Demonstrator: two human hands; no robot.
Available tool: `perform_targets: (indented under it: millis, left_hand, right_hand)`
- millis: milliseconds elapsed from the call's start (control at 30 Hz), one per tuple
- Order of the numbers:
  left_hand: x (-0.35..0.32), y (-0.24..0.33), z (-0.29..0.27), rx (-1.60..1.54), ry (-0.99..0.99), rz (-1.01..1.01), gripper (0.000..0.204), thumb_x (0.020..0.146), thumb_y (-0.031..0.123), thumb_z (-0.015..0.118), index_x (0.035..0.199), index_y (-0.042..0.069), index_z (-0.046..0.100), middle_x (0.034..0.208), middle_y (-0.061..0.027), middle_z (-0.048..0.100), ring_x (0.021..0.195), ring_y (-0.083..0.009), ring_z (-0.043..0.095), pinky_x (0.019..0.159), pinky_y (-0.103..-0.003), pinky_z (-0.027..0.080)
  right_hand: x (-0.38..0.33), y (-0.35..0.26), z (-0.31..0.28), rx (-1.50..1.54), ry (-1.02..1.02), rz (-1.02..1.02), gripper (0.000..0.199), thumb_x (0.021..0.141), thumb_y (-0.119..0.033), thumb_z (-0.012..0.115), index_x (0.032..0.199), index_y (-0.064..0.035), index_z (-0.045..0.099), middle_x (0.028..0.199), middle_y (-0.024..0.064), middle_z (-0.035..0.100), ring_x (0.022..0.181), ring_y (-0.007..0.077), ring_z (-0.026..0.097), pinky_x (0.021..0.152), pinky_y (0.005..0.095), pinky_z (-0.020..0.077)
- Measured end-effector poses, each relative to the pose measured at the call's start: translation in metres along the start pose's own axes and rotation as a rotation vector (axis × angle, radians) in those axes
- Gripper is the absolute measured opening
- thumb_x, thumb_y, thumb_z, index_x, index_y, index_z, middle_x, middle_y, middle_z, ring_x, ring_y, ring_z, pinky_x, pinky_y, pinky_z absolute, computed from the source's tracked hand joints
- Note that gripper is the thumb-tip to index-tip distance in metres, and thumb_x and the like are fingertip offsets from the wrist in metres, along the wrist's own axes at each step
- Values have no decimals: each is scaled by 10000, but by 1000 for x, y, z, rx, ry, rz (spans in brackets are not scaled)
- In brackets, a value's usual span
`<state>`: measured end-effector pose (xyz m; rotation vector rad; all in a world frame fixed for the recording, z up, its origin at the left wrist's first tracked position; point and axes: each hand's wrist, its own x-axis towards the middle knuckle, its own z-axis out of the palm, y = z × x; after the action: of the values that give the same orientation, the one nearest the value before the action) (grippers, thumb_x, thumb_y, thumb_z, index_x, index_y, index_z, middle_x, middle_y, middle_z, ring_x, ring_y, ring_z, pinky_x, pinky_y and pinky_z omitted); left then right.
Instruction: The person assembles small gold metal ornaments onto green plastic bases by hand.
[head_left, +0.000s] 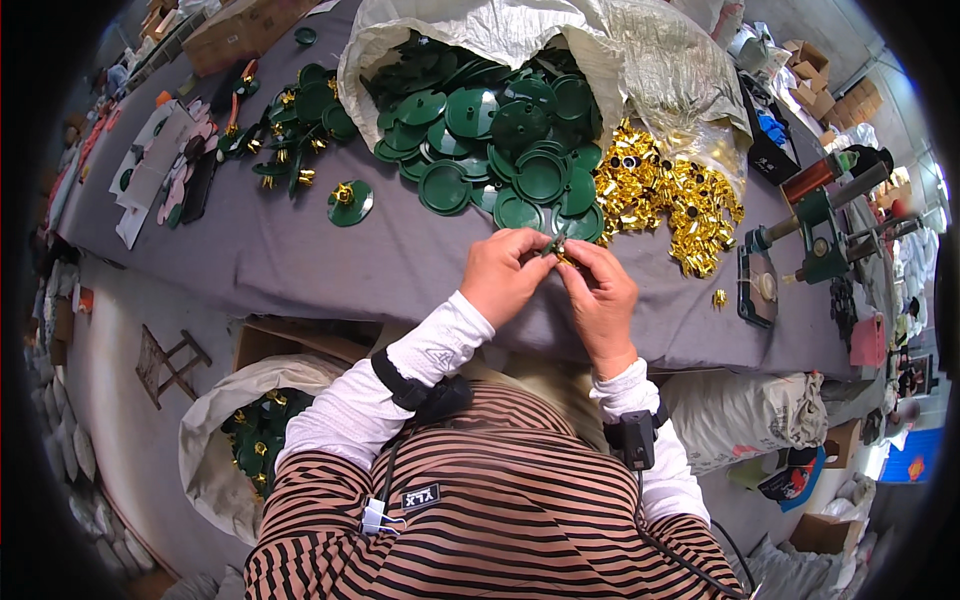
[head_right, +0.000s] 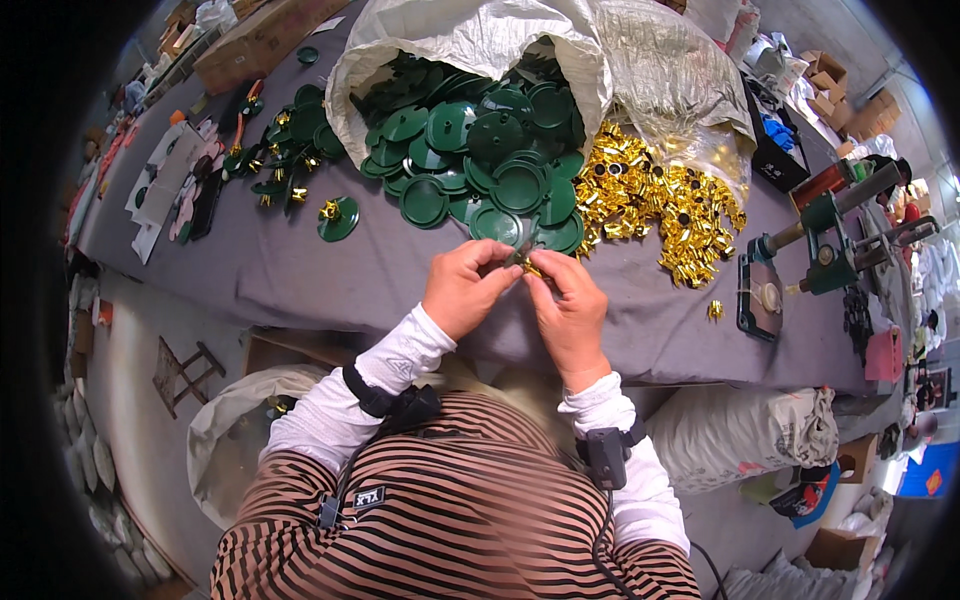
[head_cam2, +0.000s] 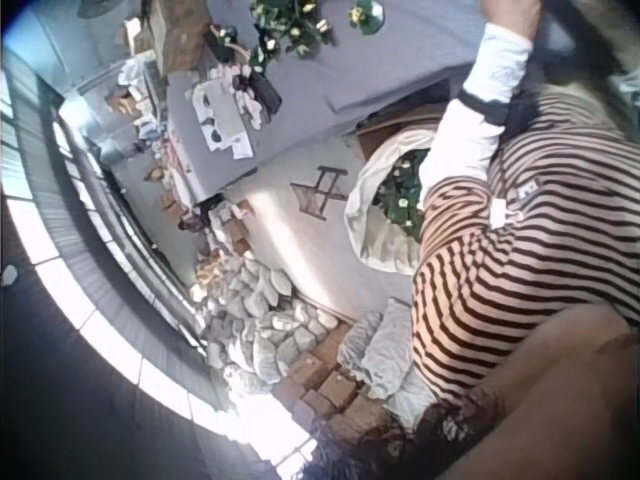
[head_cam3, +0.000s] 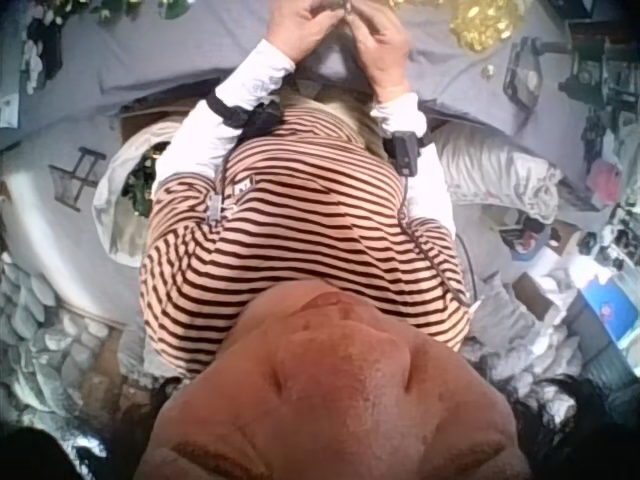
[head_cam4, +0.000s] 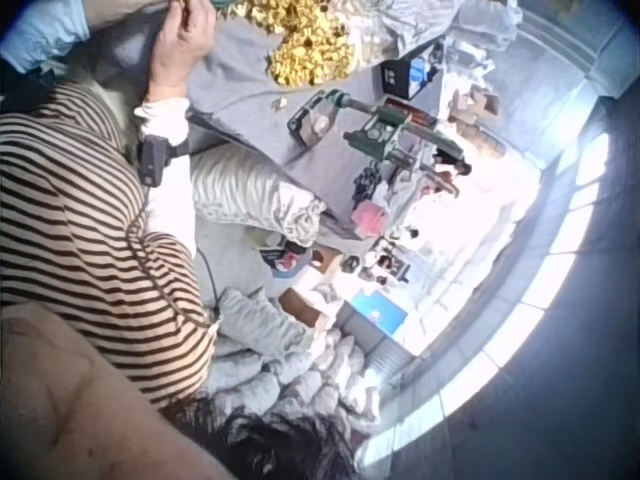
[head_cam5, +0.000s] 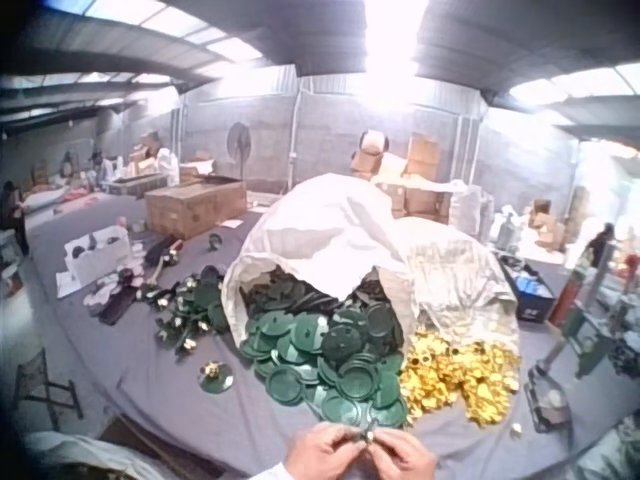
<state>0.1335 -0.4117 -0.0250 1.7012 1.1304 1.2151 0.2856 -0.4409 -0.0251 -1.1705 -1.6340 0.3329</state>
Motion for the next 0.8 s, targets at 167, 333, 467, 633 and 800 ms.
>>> perform_targets:
  millis: [167,333,467,633,800]
  left_hand:
    - [-10,2,-3,132,10,344,156,801,75,686,944,14,670,870,-126,674,756,-171,642,666,-271,506]
    - [1,-29,-46,-164,-118,-181,194,798,124,699,943,4,655,863,-48,666,784,-132,610,743,-278,495]
    - [83,-8,-149,-382,274,-235,217,789,82,701,979,15,620,785,-7,613,669,-93,549,635,-223,456]
    - [122,-38,-216,-413,579,-123,285,803,72,713,1047,19,576,925,-23,618,788,-111,587,694,-252,504]
    - [63,-61,-114,476,130,215,414,709,233,758,1046,24,639,1030,-145,661,940,-319,624,840,-381,498]
  right_hand:
    - [-9,-4,-1,846,58,764,225,848,0,650,1064,56,621,968,94,665,823,145,650,685,250,560]
    - [4,-10,0,733,-139,841,270,869,-113,663,1099,15,604,972,88,663,794,140,648,614,252,538]
    - [32,56,-41,-155,-7,375,339,798,-89,679,1129,-61,612,1010,74,662,860,196,626,739,308,504]
    - [47,110,-42,-566,-29,-27,312,735,-42,666,1042,-100,654,1066,68,643,1013,295,528,919,373,424]
    - [41,117,-44,-601,-43,-49,274,745,-57,686,1012,-114,658,1012,64,651,997,277,541,892,365,430]
